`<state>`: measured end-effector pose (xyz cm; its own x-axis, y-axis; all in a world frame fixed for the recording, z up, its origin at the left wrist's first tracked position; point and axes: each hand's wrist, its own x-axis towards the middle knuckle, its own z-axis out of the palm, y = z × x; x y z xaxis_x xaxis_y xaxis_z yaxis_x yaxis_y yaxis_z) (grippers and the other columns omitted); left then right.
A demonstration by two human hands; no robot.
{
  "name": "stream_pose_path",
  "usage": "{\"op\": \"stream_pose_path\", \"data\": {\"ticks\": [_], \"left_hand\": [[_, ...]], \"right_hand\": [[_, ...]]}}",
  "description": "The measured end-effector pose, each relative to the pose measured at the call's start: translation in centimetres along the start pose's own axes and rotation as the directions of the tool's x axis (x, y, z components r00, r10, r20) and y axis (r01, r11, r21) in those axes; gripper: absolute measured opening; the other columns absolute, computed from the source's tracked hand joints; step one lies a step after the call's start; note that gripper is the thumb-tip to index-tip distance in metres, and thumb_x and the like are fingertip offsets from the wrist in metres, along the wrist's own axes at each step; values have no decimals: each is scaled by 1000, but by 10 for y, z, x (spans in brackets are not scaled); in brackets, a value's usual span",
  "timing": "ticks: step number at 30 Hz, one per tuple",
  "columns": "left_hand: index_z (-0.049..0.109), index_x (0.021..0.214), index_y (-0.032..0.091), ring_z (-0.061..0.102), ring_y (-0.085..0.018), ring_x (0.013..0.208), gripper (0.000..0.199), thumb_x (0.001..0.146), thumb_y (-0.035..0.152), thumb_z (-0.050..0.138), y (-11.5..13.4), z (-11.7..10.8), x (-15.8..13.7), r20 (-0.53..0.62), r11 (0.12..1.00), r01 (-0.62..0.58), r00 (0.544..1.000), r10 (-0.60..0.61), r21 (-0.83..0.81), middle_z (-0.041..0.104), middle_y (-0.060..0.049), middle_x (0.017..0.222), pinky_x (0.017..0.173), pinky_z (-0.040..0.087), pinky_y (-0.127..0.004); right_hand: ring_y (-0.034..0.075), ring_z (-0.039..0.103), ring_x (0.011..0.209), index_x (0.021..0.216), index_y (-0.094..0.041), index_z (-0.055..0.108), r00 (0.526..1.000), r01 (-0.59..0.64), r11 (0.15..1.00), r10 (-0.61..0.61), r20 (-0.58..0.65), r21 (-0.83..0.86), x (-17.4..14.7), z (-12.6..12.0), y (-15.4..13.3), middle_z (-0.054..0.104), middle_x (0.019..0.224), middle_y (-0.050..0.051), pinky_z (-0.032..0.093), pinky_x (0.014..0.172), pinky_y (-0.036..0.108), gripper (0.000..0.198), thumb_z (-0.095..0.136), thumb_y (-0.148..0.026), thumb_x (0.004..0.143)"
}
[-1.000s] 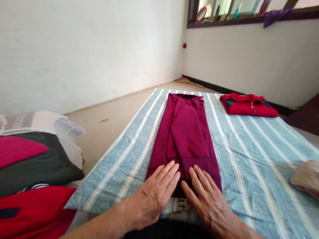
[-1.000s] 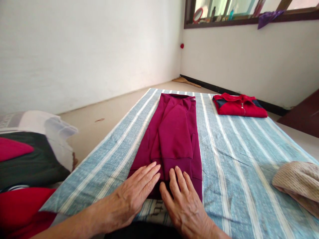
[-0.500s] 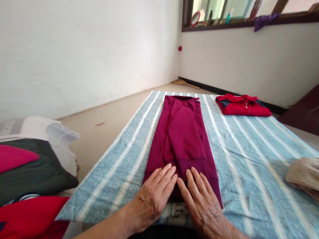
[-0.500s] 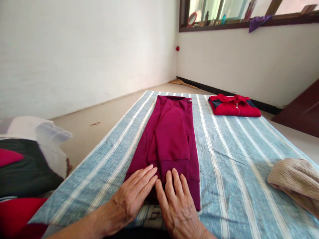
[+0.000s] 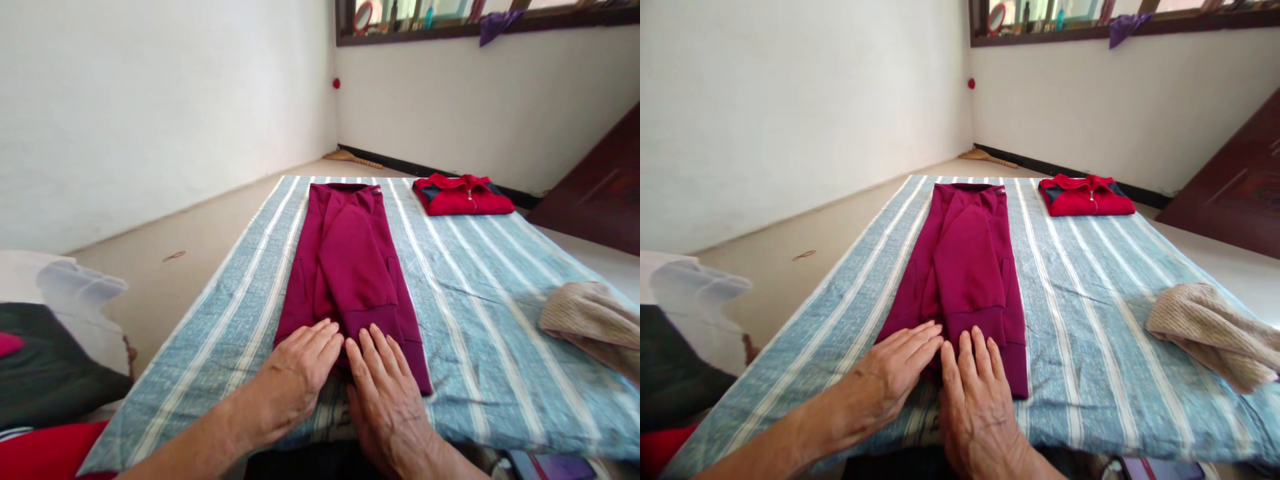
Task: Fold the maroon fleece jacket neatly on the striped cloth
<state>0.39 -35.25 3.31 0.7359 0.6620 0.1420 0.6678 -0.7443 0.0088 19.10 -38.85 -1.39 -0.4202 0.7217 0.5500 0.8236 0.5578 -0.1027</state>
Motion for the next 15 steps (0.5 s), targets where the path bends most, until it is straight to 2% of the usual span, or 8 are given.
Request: {"op": "stream_pose_path", "data": {"ticks": [3, 6, 9, 15], "left_hand": [[51, 124, 12, 52, -23, 122, 52, 75, 1, 39, -4, -7, 6, 42, 1000, -12, 999, 12, -3, 57, -13, 130, 101, 45, -38], [55, 119, 10, 57, -22, 116, 48, 76, 2, 37, -12, -7, 11, 3, 999, -44, 999, 44, 12, 61, -14, 124, 98, 48, -37], [59, 115, 11, 61, -21, 109, 45, 78, 4, 36, -20, -5, 15, -36, 996, -85, 996, 85, 12, 65, -13, 118, 94, 51, -35], [61, 114, 14, 63, -20, 107, 43, 79, 8, 37, -28, -7, 19, -59, 995, -92, 994, 90, -32, 66, -10, 117, 95, 51, -33]], "right_hand": [[36, 35, 131, 133, -9, 47, 1000, -19, 999, 20, 24, -48, 3, -1, -4, 49, 133, 20, 39, 100, 53, 48, 44, -17, 86], [35, 35, 130, 135, -9, 44, 998, -38, 996, 42, 46, -85, 7, 2, -5, 50, 132, 21, 37, 100, 52, 48, 39, -13, 87], [34, 36, 129, 134, -9, 45, 997, -69, 994, 72, 31, -90, 11, 9, -3, 50, 130, 20, 37, 100, 52, 45, 36, -16, 91], [33, 43, 118, 127, -10, 50, 999, -38, 993, 41, 23, -112, 23, 11, 6, 52, 121, 16, 42, 94, 48, 37, 37, -20, 93]]}}
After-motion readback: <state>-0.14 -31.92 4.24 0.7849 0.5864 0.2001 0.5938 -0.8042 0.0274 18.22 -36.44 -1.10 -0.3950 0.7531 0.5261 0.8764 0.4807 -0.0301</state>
